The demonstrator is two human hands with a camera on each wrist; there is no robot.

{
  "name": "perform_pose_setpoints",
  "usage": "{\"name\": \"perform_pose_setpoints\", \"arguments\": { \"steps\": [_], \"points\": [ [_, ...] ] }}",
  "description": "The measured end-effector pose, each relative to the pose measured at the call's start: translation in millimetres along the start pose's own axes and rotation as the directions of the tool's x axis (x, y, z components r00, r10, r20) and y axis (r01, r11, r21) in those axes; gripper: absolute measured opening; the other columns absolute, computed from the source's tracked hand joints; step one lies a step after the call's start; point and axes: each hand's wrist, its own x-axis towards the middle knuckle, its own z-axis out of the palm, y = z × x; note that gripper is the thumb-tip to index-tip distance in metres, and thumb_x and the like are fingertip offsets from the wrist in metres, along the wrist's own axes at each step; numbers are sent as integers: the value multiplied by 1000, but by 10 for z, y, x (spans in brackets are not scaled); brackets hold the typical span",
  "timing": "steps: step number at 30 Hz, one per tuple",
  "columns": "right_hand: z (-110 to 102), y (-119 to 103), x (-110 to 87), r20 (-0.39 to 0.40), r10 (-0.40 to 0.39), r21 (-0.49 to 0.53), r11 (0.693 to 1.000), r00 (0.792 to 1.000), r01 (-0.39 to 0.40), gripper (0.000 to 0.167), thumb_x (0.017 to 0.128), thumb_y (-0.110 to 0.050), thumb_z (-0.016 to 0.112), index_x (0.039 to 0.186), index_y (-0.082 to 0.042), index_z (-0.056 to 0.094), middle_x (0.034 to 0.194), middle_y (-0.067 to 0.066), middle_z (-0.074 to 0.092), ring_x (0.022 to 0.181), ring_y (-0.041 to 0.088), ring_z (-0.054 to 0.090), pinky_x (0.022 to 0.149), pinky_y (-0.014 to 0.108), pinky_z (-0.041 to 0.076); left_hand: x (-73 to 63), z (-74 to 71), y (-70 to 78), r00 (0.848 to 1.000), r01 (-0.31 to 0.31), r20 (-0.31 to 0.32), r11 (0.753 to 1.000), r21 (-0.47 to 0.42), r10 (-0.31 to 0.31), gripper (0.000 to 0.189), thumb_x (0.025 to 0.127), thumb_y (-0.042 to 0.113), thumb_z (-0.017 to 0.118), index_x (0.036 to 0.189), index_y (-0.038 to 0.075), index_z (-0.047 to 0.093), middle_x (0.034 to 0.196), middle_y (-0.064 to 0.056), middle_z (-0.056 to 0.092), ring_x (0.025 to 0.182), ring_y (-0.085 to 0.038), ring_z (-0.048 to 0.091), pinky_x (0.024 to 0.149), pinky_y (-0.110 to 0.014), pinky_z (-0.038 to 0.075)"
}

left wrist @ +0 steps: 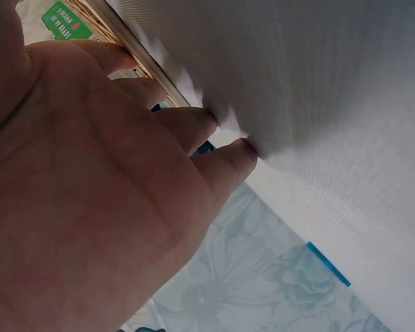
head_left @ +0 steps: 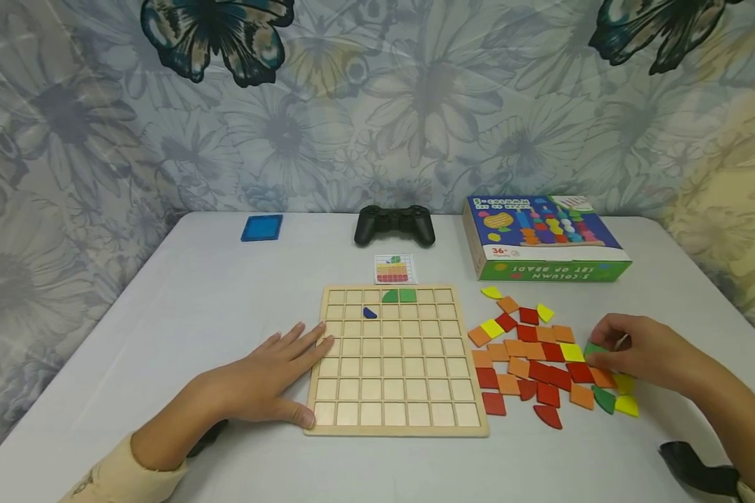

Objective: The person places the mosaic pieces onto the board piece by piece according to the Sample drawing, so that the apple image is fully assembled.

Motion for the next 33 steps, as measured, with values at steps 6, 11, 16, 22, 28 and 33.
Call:
{"name": "perform_pose_setpoints", "arguments": {
  "steps": [6,11,16,22,28,33],
  "points": [
    [-48,-17,-11,10,-1,40,999,1000,1,22,86,-12,78,102,-1,67,89,4,61,82,22,57,63,26,54,-8,-10,4,1000,-4,-7,1000,-7,4,109,81,72,62,163,18,13,168,-3,2,151,-36,-1,117,-61,9],
    [-121,-1,-55,40,12,99,995,999,-16,18,93,-7,69,108,2,69,92,5,65,79,21,62,65,27,56,-9,-15,12,1000,-8,-9,1000,-12,8,109,81,71,62,163,18,14,168,-4,2,151,-37,-1,117,-62,9],
    [-153,-23,-73,43,-7,141,990,999,0,21,95,-8,67,113,4,69,94,5,67,77,21,63,66,27,57,-9,-15,15,1000,-8,-11,1000,-12,7,109,81,71,62,163,18,14,168,-5,3,151,-37,-1,117,-62,9],
    [-139,-196,-40,43,-42,196,980,998,32,23,95,-12,69,113,2,69,97,6,70,78,20,66,68,27,57,-12,-20,17,1000,-12,-16,1000,-12,11,109,81,71,62,163,17,14,168,-6,4,151,-37,0,116,-63,10],
    [-92,-472,69,55,-88,236,969,995,72,22,94,-12,71,111,2,70,94,6,70,81,22,68,69,29,59,-10,-18,14,1000,-16,-14,1000,-9,16,109,81,71,62,163,16,15,168,-5,5,151,-37,1,116,-63,11],
    [-34,-749,182,66,-118,266,959,991,96,18,93,-10,71,108,1,70,90,5,70,80,22,69,71,32,60,-9,-15,9,1000,-15,-14,1000,-3,15,109,81,72,62,163,16,15,168,-5,5,151,-37,1,116,-62,11]
  ]
}}
